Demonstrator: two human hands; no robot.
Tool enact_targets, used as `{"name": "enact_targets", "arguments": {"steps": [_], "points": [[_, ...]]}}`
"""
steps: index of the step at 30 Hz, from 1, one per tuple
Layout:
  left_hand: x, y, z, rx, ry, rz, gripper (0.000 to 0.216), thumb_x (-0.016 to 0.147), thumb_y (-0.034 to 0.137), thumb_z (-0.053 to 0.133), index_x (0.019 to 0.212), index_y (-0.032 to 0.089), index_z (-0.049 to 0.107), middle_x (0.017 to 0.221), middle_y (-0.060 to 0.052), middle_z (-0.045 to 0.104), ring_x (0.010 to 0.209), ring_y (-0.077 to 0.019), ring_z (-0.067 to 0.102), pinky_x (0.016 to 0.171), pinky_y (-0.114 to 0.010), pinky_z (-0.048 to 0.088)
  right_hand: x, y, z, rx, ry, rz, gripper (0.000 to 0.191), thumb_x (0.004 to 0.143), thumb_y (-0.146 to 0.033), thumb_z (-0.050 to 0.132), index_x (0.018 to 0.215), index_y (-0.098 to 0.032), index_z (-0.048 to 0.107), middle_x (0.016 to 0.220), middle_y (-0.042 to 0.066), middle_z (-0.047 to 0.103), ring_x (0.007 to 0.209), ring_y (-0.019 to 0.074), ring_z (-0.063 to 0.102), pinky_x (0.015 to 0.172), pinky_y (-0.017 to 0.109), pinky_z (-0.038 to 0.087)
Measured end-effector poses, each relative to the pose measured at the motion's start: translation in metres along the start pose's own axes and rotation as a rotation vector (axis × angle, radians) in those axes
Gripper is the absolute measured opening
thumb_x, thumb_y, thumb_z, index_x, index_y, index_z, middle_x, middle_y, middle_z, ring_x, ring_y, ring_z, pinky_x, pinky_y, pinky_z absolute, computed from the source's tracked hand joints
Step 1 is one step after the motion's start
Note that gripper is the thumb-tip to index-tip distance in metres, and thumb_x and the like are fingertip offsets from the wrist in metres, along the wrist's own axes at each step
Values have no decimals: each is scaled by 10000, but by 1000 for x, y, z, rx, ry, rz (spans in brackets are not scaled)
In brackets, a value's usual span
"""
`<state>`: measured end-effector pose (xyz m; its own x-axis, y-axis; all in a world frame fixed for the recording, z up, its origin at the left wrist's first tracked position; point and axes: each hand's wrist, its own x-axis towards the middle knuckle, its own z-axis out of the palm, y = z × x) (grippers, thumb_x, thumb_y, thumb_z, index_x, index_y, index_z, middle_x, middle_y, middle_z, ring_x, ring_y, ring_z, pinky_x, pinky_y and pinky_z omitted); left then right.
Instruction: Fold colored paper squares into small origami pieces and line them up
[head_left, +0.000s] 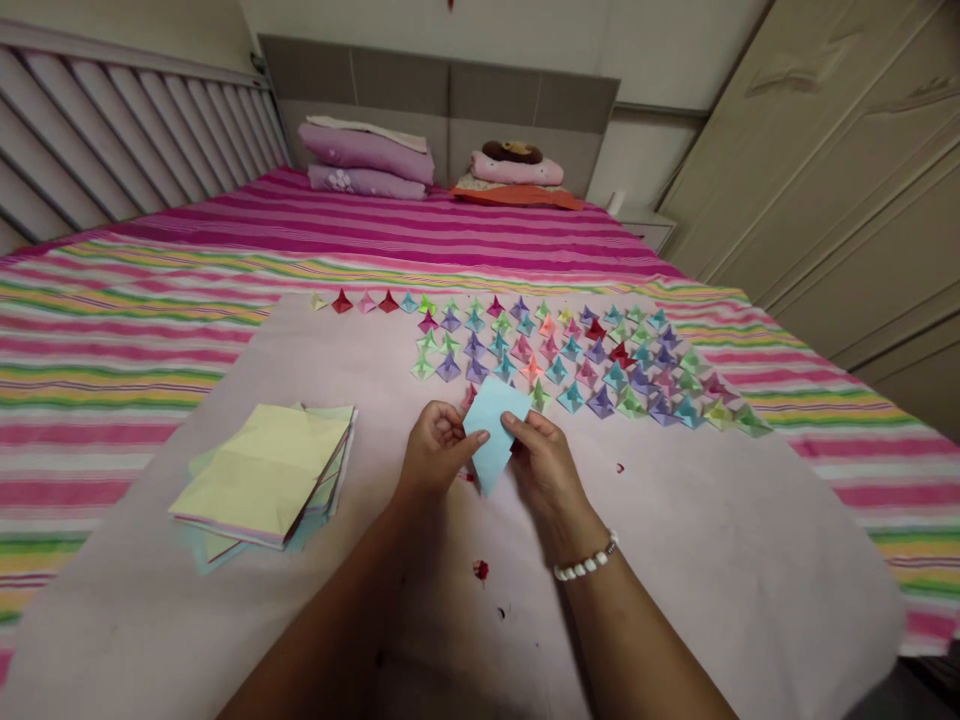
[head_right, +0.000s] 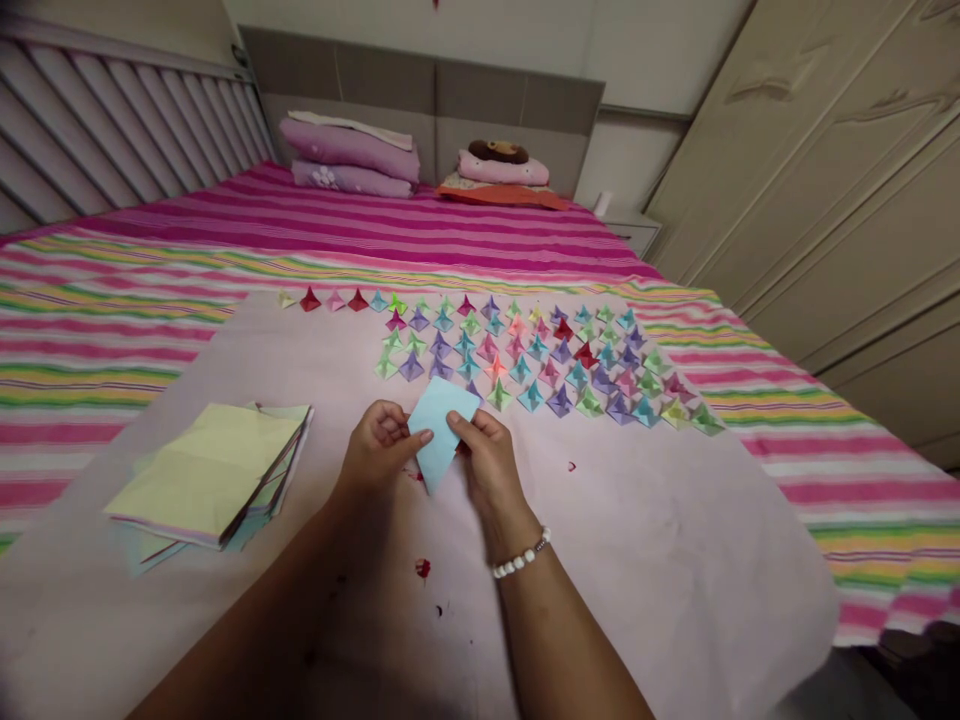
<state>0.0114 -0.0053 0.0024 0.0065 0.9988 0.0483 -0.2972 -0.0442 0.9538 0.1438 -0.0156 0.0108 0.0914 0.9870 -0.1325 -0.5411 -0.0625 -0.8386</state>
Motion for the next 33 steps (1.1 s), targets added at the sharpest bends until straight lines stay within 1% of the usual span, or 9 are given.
{"name": "enact_targets", "arguments": {"steps": [4, 8, 13, 16, 20, 23, 26, 28, 33], "points": [[-1, 1, 0, 33, -31, 56, 401, 594, 258, 823, 830, 189, 506, 629, 49, 604, 560, -85, 543, 548, -193, 426, 1, 1, -1, 26, 23, -11, 189, 623, -297, 833, 699, -181, 704, 629, -22, 663, 574, 117, 537, 582, 258, 445], [-4, 1, 0, 83, -11, 123, 391, 611, 234, 811, 939, 184, 605, 733, 17, 648, 616, -95, 562, 589, -210, 434, 0, -1, 0, -21, 32, -42, 188, 620, -294, 828, 726, -180, 721, 657, 0, 688, 594, 137, 556, 608, 282, 469], [-4, -2, 0, 85, -7, 74, 432, 630, 258, 796, 1043, 170, 701, 703, 7, 630, 650, -111, 559, 622, -233, 451, -2, -3, 2, -42, -4, -75, 214, 629, -304, 819, 790, -187, 743, 702, 16, 713, 663, 164, 599, 672, 311, 502], [-2, -2, 0, 76, 13, 60, 400, 606, 271, 809, 985, 169, 733, 771, -14, 640, 670, -112, 572, 627, -236, 474, -2, -3, 1, -71, 5, -95, 220, 613, -320, 825, 767, -190, 737, 714, 13, 711, 655, 163, 595, 670, 314, 500], [0, 2, 0, 95, 58, 129, 287, 549, 274, 836, 812, 181, 767, 865, -29, 632, 677, -98, 554, 602, -215, 476, -1, -4, 0, -126, 1, -141, 219, 603, -338, 830, 709, -185, 714, 681, -4, 681, 622, 138, 570, 645, 292, 476], [0, 2, -2, 54, 40, 39, 264, 561, 302, 839, 770, 164, 756, 816, -33, 664, 682, -114, 583, 620, -224, 490, 0, -4, 1, -147, 19, -183, 247, 562, -313, 854, 679, -187, 676, 639, -27, 643, 592, 120, 543, 609, 270, 460], [-1, 0, -5, 6, -12, -117, 283, 609, 343, 824, 804, 152, 747, 733, -31, 694, 662, -127, 616, 642, -237, 502, 1, -4, 3, -76, 69, -190, 415, 489, -237, 882, 854, -219, 684, 728, -37, 660, 637, 120, 568, 622, 258, 476], [-1, 0, -6, -17, -39, -167, 298, 611, 367, 823, 799, 150, 745, 705, -30, 703, 641, -132, 624, 630, -238, 499, 0, -4, 4, -41, 67, -152, 501, 470, -218, 885, 929, -231, 685, 807, -24, 684, 685, 131, 599, 658, 269, 493], [-3, 4, -3, 30, -39, -204, 322, 559, 410, 841, 701, 144, 729, 621, -23, 688, 558, -126, 601, 559, -232, 476, -2, 0, 2, -158, 25, -121, 273, 532, -306, 868, 711, -180, 705, 633, -18, 650, 577, 130, 554, 594, 282, 458]]}}
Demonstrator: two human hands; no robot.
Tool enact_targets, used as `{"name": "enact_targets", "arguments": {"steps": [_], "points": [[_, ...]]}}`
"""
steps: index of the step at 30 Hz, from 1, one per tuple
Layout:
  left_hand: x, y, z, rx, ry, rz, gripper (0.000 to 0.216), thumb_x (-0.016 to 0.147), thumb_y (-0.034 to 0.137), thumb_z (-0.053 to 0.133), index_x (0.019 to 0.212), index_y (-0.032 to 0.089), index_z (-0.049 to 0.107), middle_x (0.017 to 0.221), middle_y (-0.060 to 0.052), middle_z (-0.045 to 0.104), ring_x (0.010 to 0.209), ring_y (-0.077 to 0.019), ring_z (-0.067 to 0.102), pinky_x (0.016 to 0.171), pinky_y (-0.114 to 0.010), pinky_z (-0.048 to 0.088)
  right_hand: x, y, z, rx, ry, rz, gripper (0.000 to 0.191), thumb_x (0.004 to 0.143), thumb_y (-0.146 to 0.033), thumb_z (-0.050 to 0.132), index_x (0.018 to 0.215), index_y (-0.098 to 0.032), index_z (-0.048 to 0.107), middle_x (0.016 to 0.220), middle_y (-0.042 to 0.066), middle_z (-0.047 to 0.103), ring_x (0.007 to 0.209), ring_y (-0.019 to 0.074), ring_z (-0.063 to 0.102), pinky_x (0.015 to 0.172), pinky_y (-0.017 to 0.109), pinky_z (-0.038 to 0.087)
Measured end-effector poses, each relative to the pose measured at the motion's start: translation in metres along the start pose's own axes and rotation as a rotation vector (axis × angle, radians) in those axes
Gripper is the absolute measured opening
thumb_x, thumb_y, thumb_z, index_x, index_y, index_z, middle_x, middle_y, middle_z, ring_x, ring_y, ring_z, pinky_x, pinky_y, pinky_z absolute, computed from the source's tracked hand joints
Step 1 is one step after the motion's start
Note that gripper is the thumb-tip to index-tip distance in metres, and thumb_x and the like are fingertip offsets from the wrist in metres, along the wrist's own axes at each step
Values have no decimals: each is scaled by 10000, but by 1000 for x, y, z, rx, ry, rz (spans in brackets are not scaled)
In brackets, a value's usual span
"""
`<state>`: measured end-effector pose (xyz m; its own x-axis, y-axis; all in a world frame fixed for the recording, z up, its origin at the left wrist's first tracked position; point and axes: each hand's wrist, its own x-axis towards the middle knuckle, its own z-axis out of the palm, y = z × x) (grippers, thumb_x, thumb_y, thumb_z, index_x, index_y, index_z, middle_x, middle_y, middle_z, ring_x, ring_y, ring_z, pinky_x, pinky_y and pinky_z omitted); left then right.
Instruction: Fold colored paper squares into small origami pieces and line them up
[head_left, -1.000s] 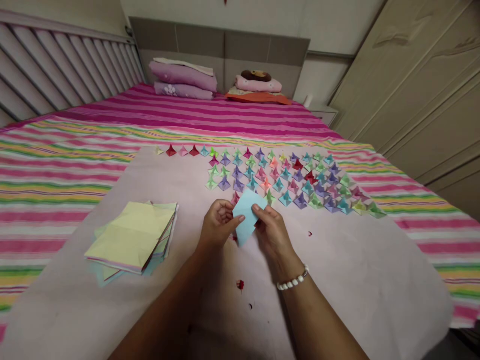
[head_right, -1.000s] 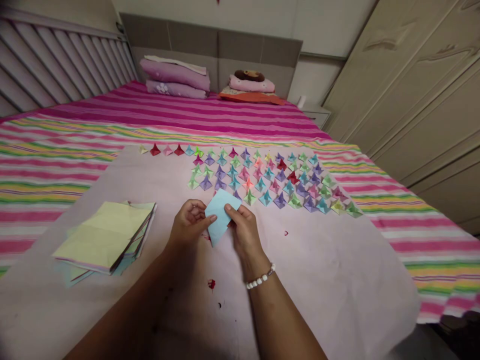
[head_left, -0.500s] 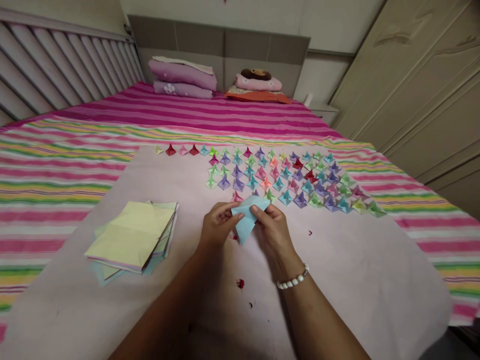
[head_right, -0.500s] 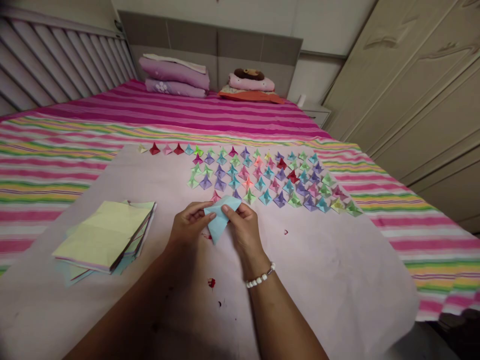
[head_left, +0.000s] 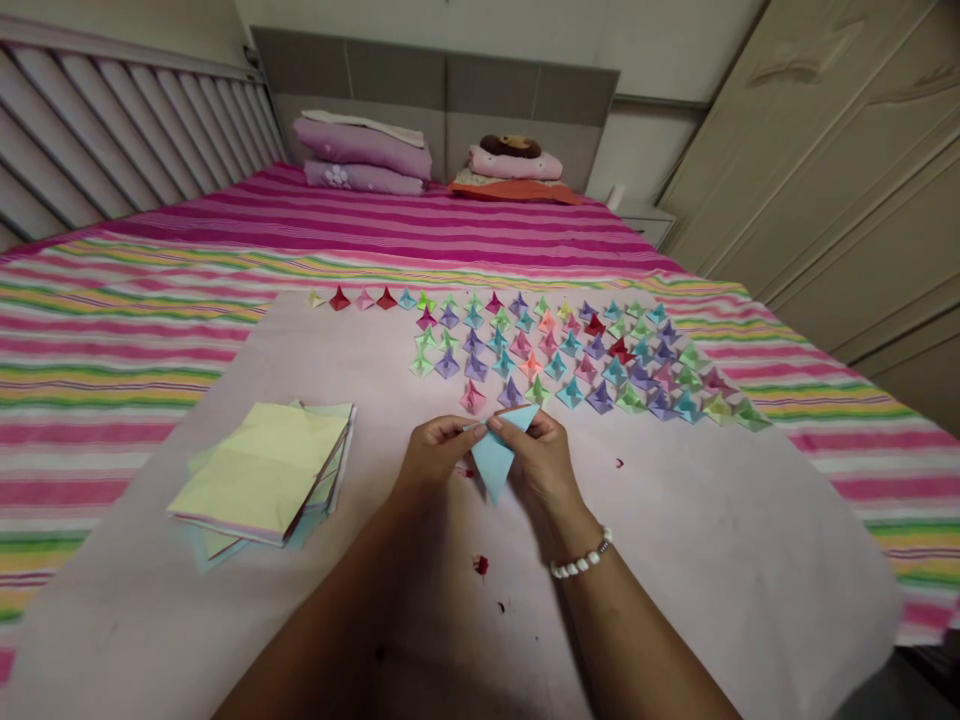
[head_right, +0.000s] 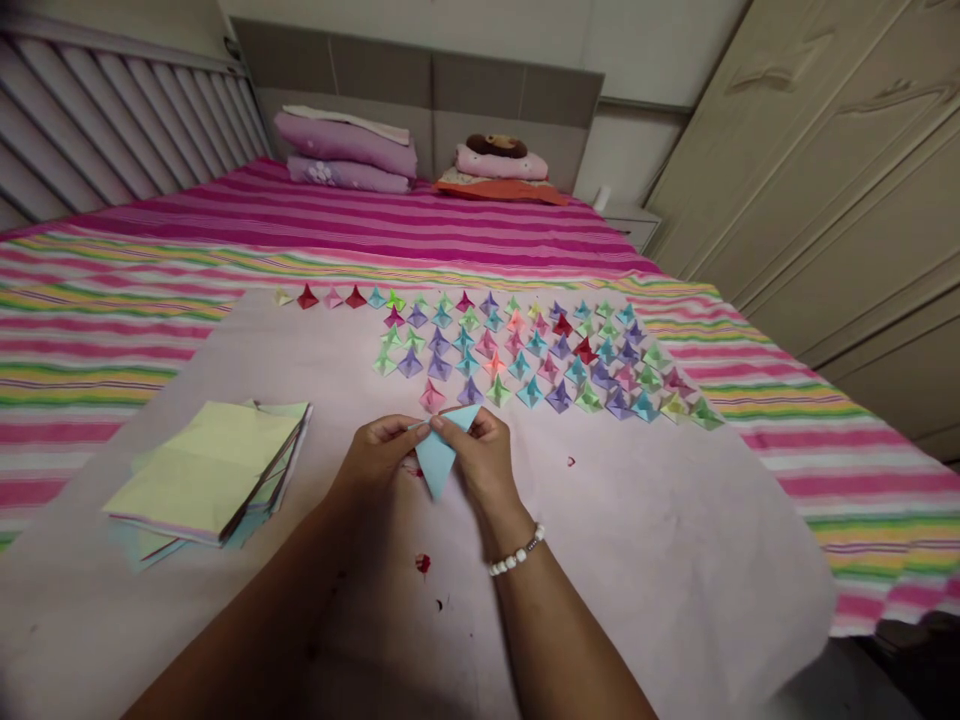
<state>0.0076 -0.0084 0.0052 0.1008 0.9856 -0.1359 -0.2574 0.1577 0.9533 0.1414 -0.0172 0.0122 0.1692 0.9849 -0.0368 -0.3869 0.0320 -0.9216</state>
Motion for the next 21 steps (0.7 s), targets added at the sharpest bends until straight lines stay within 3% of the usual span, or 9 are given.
{"name": "enact_targets", "arguments": {"steps": [6, 12, 17, 21], "points": [[-2, 3, 3, 52, 36, -11, 342, 582, 455, 811, 607, 148, 660, 499, 7, 607, 455, -102, 530, 459, -213, 409, 2, 6, -3, -12, 95, -57, 304, 635, -392, 806, 570, -197, 582, 531, -49, 500, 526, 110, 430, 521, 256, 370], [-3, 4, 6, 81, 14, -11, 409, 551, 511, 802, 563, 151, 610, 448, 21, 552, 414, -82, 470, 418, -197, 363, -1, 6, 0, 135, 176, -90, 404, 685, -306, 770, 509, -204, 421, 518, -73, 338, 497, 92, 321, 490, 248, 276], [-4, 5, 7, 74, -2, -14, 408, 541, 504, 807, 563, 152, 602, 451, 24, 546, 410, -81, 459, 413, -198, 344, -1, 5, 0, 167, 219, -133, 298, 702, -264, 747, 544, -196, 503, 546, -65, 376, 514, 91, 355, 496, 238, 289], [-4, 4, 4, 14, 43, -9, 384, 594, 485, 795, 594, 150, 607, 478, 31, 546, 439, -77, 470, 445, -198, 357, 1, 2, 0, 209, 117, -65, 273, 772, -476, 661, 702, -214, 633, 599, -36, 517, 520, 111, 436, 495, 248, 339]]}}
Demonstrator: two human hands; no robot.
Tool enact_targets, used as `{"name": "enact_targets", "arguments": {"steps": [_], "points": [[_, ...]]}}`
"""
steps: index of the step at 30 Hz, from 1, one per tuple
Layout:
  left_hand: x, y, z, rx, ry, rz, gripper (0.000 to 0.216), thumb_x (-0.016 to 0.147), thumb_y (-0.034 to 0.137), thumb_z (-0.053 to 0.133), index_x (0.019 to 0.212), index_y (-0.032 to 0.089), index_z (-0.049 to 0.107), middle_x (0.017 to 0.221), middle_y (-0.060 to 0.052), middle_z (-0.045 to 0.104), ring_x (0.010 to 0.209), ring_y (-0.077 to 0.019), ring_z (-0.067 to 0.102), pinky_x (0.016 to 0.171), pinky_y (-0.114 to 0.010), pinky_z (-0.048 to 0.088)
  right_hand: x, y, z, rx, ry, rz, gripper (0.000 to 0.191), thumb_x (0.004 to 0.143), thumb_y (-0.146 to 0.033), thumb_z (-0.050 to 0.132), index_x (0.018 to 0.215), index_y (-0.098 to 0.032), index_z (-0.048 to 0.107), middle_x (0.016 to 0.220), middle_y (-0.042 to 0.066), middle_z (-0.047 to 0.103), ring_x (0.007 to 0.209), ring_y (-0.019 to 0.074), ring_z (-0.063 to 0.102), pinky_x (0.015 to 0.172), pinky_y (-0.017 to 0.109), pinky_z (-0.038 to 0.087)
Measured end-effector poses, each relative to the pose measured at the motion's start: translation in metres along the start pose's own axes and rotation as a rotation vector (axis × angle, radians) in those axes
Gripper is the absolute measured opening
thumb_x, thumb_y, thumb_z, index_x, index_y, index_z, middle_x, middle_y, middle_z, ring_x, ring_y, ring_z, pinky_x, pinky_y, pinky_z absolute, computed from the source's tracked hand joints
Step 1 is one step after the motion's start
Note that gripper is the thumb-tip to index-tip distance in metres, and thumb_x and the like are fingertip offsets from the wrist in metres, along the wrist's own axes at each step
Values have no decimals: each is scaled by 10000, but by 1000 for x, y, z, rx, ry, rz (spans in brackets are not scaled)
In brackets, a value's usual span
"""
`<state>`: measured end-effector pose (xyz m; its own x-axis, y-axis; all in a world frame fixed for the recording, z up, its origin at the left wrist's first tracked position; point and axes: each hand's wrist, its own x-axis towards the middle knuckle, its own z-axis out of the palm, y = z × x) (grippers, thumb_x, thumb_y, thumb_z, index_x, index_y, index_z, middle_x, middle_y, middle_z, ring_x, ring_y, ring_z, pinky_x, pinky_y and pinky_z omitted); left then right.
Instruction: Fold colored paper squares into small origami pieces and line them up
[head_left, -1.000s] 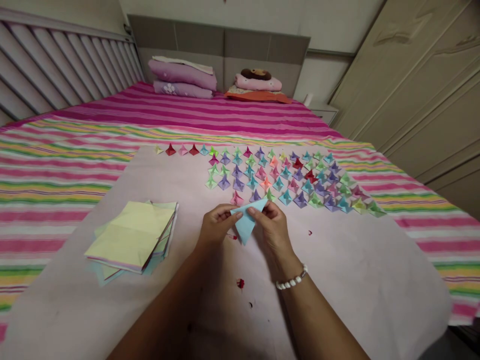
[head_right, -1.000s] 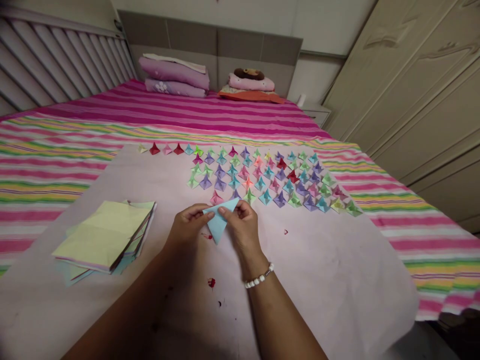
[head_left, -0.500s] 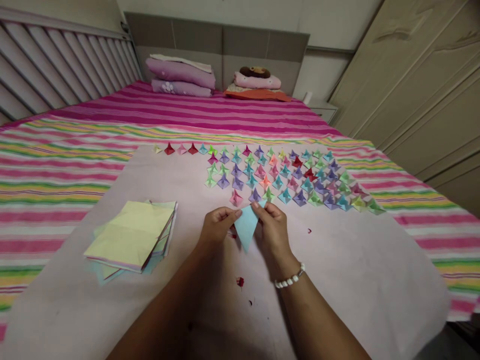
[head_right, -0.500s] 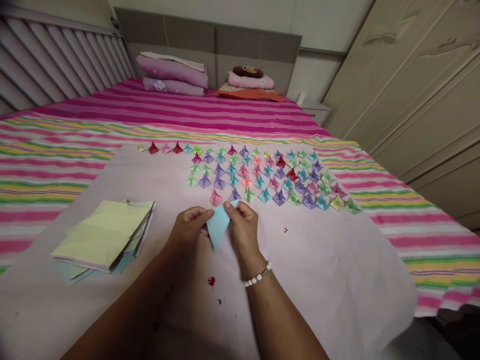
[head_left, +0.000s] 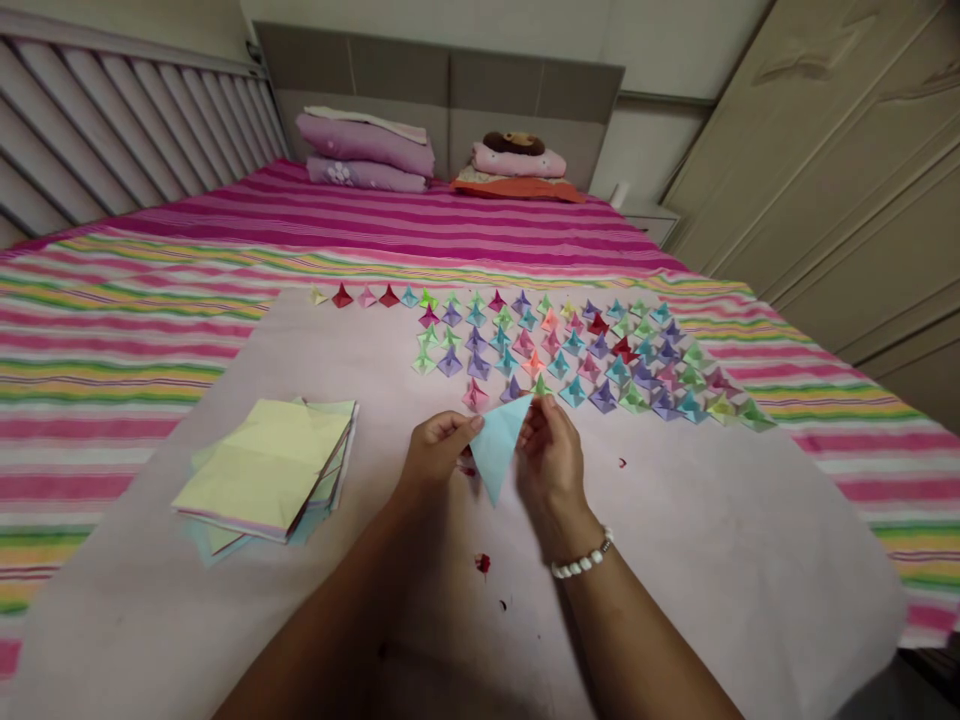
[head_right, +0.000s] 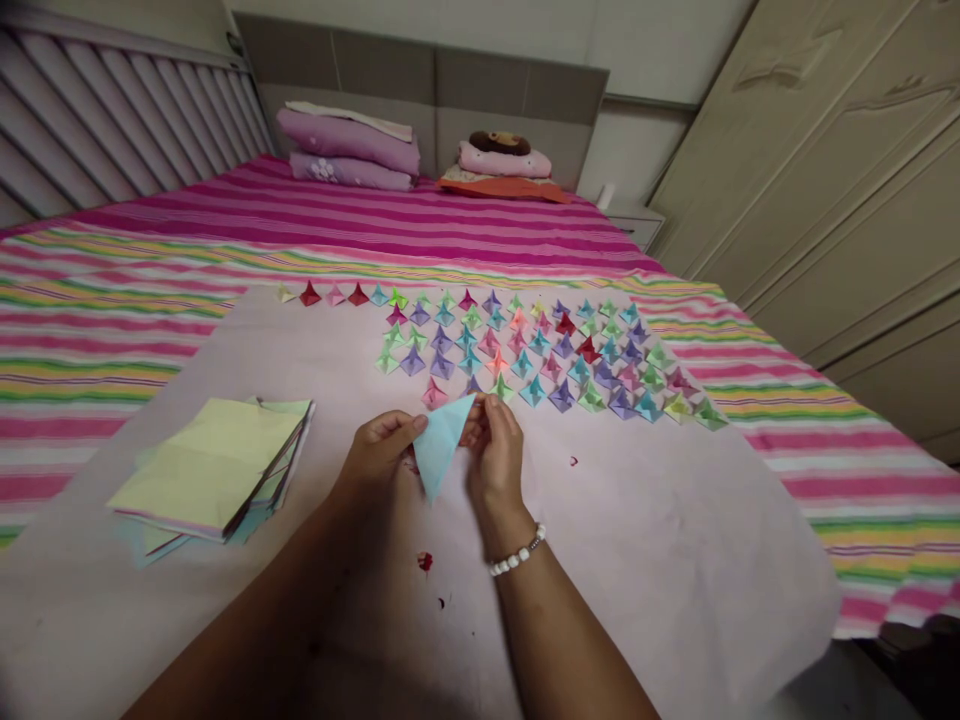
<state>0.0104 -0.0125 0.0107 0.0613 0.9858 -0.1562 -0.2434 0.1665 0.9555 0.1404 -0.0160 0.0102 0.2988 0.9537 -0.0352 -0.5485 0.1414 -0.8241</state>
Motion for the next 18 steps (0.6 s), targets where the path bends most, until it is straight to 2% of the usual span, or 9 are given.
{"name": "enact_targets", "arguments": {"steps": [3, 6, 11, 16, 18], "points": [[3, -5, -4, -42, 51, 38, 360, 647, 474, 776, 645, 144, 632, 540, 21, 583, 504, -82, 511, 508, -202, 394, -2, 1, 0, -86, -172, 113, 340, 733, -545, 687, 782, -209, 672, 658, -14, 601, 562, 134, 505, 540, 266, 395], [8, -12, -9, -70, 80, 70, 357, 660, 475, 773, 668, 139, 649, 582, 13, 595, 553, -90, 527, 549, -210, 410, -5, 6, -1, -196, -286, 127, 285, 607, -386, 836, 741, -190, 678, 646, -24, 616, 578, 132, 520, 581, 267, 409], [12, -15, -9, -157, 104, 57, 367, 643, 474, 788, 664, 133, 653, 590, 10, 583, 576, -93, 521, 586, -222, 423, -3, 12, -4, -220, -197, 89, 286, 618, -341, 828, 574, -183, 593, 524, -57, 533, 492, 93, 428, 524, 247, 343], [8, -9, -5, -236, 0, -11, 380, 638, 461, 797, 774, 129, 675, 683, -12, 632, 635, -99, 554, 621, -220, 431, -3, 10, -4, -269, -176, 17, 315, 659, -353, 804, 572, -186, 552, 513, -72, 472, 483, 80, 370, 495, 234, 294], [7, -8, -4, -222, -17, -26, 379, 626, 456, 806, 730, 126, 652, 631, 5, 595, 599, -88, 530, 597, -213, 419, -4, 8, -4, -281, -204, 19, 321, 679, -384, 792, 589, -189, 553, 521, -69, 471, 484, 84, 368, 490, 237, 292]]}}
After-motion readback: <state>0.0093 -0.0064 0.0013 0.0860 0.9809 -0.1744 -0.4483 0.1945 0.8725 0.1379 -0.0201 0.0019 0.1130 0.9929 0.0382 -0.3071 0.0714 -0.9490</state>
